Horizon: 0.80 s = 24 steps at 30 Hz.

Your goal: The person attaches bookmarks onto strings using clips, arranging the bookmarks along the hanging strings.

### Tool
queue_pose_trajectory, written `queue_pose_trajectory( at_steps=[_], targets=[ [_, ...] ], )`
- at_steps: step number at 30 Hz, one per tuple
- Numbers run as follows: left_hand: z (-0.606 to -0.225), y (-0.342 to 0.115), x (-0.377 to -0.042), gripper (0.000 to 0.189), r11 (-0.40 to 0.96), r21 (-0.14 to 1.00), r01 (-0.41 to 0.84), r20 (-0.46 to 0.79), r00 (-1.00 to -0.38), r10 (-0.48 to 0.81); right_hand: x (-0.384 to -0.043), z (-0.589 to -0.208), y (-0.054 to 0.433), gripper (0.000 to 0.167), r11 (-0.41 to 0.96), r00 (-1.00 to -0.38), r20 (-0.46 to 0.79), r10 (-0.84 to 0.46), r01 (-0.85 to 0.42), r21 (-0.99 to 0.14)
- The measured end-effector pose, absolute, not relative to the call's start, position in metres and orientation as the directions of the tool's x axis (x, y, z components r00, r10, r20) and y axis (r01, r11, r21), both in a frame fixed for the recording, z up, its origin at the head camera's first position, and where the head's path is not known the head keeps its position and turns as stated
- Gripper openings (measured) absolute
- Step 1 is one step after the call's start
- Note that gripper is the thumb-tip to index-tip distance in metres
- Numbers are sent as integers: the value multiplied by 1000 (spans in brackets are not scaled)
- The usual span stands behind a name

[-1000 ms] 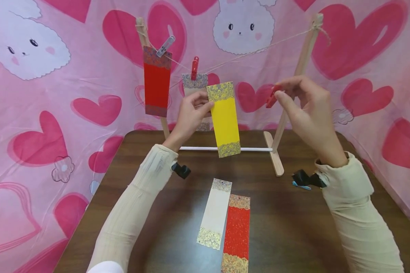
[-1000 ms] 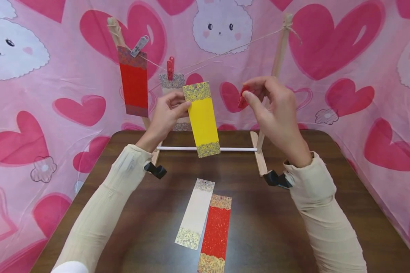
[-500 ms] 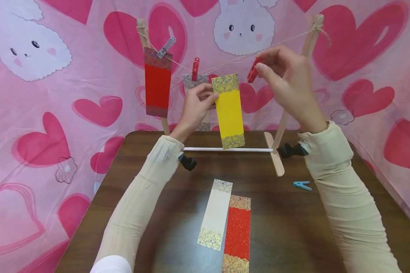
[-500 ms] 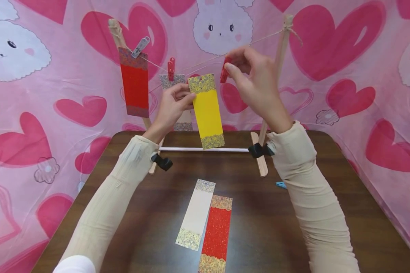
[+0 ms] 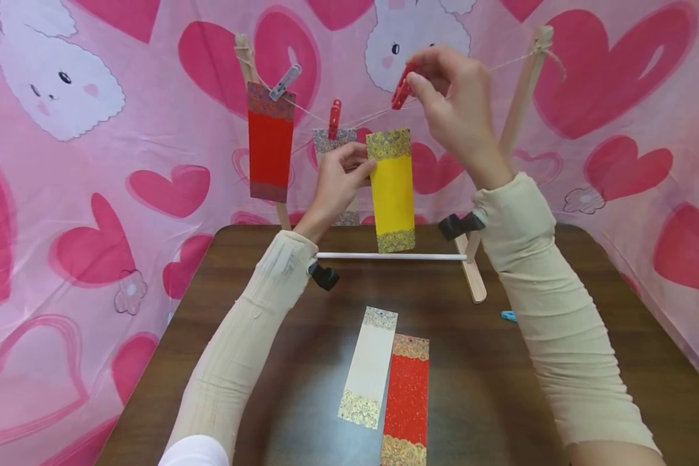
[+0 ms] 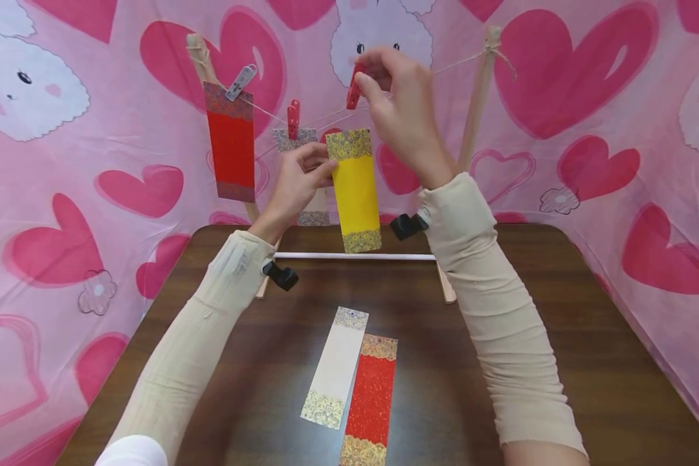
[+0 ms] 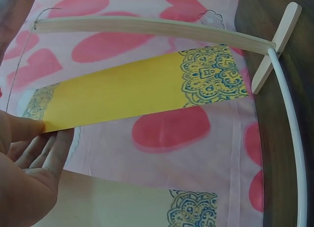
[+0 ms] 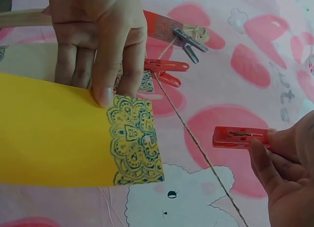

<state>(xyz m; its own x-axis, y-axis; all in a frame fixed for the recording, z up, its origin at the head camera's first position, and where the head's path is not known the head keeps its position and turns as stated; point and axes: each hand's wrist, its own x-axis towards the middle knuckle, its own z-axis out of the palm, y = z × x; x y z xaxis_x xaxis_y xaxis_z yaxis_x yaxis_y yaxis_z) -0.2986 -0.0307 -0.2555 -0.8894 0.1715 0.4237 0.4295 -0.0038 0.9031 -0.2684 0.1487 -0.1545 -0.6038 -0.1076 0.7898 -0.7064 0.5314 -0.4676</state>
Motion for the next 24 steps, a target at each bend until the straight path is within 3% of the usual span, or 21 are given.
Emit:
queue_pose_trajectory(
  at_steps=[9,18,24],
  targets=[
    [-266,-32,-301,22,71,895,441,424,-889,174,-288,-154,134,23,576,-649,740,-177,-678,-456],
    [-267,-32,-302,24,61,894,443,431,-890,146,-284,-168,139,21,644,-710,664,-234,-625,-441],
    [-271,-31,-302,24,83,870,485,468,-868,169,-284,-179,141,19,648,-707,659,-255,-631,-427]
  ],
)
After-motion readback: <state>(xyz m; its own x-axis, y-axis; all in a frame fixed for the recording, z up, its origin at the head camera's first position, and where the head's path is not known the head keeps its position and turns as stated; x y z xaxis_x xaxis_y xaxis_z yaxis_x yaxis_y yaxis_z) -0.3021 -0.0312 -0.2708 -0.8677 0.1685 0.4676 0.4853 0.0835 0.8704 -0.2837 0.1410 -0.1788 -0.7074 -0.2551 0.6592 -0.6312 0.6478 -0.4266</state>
